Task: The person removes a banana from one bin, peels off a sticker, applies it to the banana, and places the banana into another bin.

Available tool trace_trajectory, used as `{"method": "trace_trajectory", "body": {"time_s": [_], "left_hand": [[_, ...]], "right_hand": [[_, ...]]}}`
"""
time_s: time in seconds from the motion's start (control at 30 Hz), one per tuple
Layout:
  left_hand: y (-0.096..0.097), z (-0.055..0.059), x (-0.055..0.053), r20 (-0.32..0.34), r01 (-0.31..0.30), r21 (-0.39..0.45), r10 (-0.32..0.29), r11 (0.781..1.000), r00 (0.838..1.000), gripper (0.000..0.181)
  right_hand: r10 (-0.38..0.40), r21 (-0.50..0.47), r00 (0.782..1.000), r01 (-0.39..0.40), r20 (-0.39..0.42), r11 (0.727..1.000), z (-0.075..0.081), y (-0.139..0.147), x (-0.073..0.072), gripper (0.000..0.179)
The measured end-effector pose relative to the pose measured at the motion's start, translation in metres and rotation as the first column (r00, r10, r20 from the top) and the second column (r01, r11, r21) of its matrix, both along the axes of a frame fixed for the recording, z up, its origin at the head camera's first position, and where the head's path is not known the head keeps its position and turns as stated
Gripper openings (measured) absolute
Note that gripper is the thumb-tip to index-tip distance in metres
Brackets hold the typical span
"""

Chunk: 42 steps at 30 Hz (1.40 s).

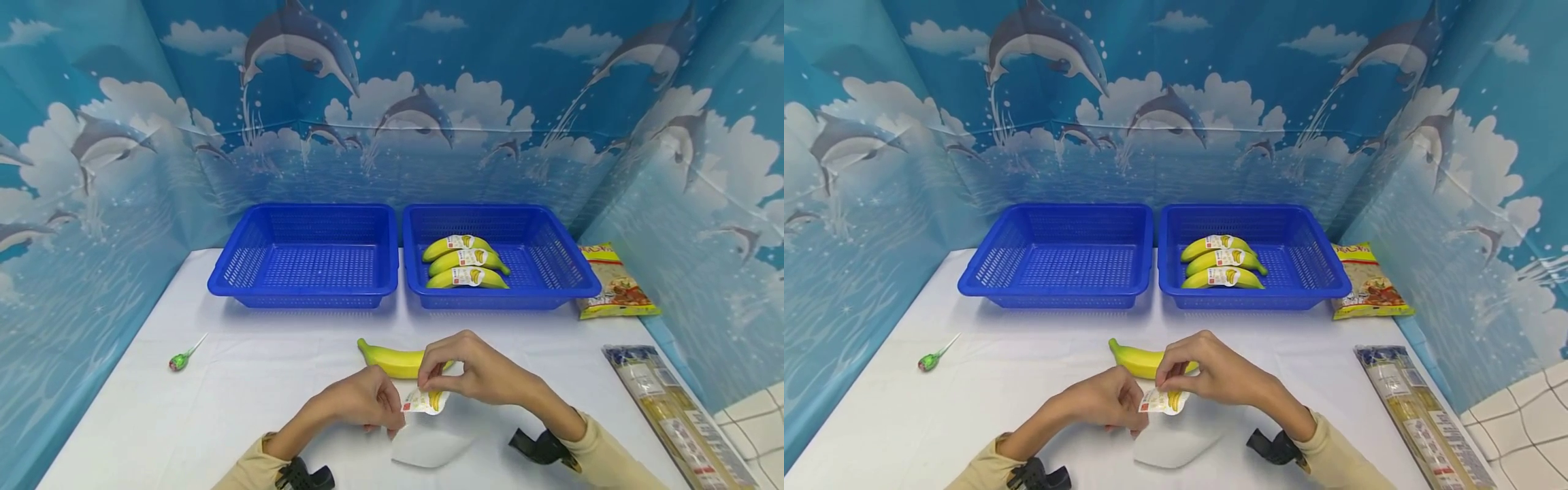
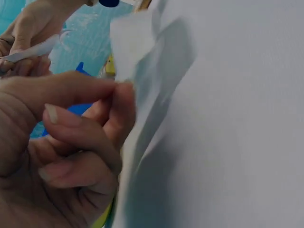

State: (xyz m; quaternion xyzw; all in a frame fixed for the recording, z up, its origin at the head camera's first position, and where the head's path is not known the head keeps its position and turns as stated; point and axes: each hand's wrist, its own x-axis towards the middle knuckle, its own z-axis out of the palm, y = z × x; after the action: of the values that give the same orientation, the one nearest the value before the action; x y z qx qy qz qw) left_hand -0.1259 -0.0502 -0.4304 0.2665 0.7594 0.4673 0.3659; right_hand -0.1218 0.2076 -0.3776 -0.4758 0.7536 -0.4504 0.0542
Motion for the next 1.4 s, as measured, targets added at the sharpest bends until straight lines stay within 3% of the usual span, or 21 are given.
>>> {"method": "trace_trajectory", "body": {"time_s": [0.13, 0.3, 0.37, 0.43, 0.53, 0.6, 0.67, 0.73, 0.8, 0.87, 0.97, 1.03, 1.1, 1.17, 1.27, 1.4], "left_hand": [[-0.006, 0.003, -0.003, 0.006, 0.126, -0.072, -0.125, 0.989, 0.992, 0.019], [-0.02, 0.011, -0.01, -0.047, 0.151, -0.209, -0.164, 0.966, 0.985, 0.021], [-0.026, 0.013, -0.014, -0.031, 0.196, -0.217, -0.207, 0.956, 0.978, 0.019], [-0.031, 0.015, -0.018, 0.04, 0.285, -0.162, -0.283, 0.945, 0.958, 0.012], [-0.035, 0.016, -0.023, 0.154, 0.413, -0.023, -0.405, 0.911, 0.901, 0.014], [-0.034, 0.016, -0.024, 0.181, 0.464, 0.035, -0.462, 0.885, 0.868, 0.02], [-0.032, 0.015, -0.024, 0.18, 0.49, 0.055, -0.491, 0.87, 0.852, 0.024], [-0.031, 0.015, -0.024, 0.17, 0.495, 0.049, -0.495, 0.868, 0.852, 0.025], [-0.031, 0.015, -0.024, 0.135, 0.465, 0.033, -0.465, 0.885, 0.875, 0.025], [-0.032, 0.016, -0.025, 0.077, 0.393, 0.017, -0.393, 0.919, 0.916, 0.026], [-0.034, 0.018, -0.028, -0.025, 0.226, 0.03, -0.226, 0.974, 0.974, 0.024], [-0.036, 0.019, -0.03, -0.06, 0.106, 0.058, -0.103, 0.993, 0.993, 0.023], [-0.035, 0.019, -0.032, -0.085, -0.002, 0.085, 0.009, 0.996, 0.996, 0.022], [-0.034, 0.019, -0.033, -0.095, -0.101, 0.103, 0.111, 0.99, 0.989, 0.022], [-0.028, 0.016, -0.033, -0.122, -0.207, 0.129, 0.222, 0.97, 0.967, 0.019], [-0.02, 0.012, -0.032, -0.143, -0.297, 0.178, 0.323, 0.938, 0.936, 0.014]], "right_hand": [[-0.022, 0.027, 1.0, 0.021, 0.013, 0.999, 0.007, 0.002, -0.004, 0.006], [-0.06, 0.037, 0.998, 0.059, 0.017, 0.998, 0.017, 0.007, -0.011, 0.013], [-0.059, 0.029, 0.998, 0.058, 0.011, 0.998, 0.02, 0.008, -0.014, 0.017], [-0.048, 0.022, 0.999, 0.048, 0.009, 0.999, 0.021, 0.007, -0.018, 0.021], [-0.025, 0.028, 0.999, 0.024, 0.028, 0.999, 0.021, 0.003, -0.026, 0.019], [-0.016, 0.044, 0.998, 0.013, 0.054, 0.999, 0.018, -0.001, -0.032, 0.015], [-0.012, 0.066, 0.996, 0.007, 0.088, 0.998, 0.014, -0.005, -0.037, 0.012], [-0.013, 0.087, 0.994, 0.003, 0.111, 0.996, 0.01, -0.009, -0.042, 0.009], [-0.02, 0.102, 0.991, 0.007, 0.134, 0.995, 0.005, -0.011, -0.046, 0.008], [-0.028, 0.106, 0.989, 0.013, 0.146, 0.994, 0.0, -0.013, -0.049, 0.008], [-0.048, 0.097, 0.985, 0.032, 0.167, 0.995, -0.008, -0.013, -0.053, 0.008], [-0.067, 0.088, 0.981, 0.052, 0.182, 0.995, -0.012, -0.013, -0.054, 0.008], [-0.098, 0.085, 0.975, 0.082, 0.199, 0.993, -0.017, -0.012, -0.054, 0.009], [-0.132, 0.088, 0.969, 0.116, 0.207, 0.989, -0.02, -0.011, -0.053, 0.01], [-0.165, 0.085, 0.966, 0.151, 0.2, 0.985, -0.024, -0.009, -0.051, 0.011], [-0.164, 0.048, 0.969, 0.158, 0.182, 0.986, -0.029, -0.009, -0.051, 0.012]]}}
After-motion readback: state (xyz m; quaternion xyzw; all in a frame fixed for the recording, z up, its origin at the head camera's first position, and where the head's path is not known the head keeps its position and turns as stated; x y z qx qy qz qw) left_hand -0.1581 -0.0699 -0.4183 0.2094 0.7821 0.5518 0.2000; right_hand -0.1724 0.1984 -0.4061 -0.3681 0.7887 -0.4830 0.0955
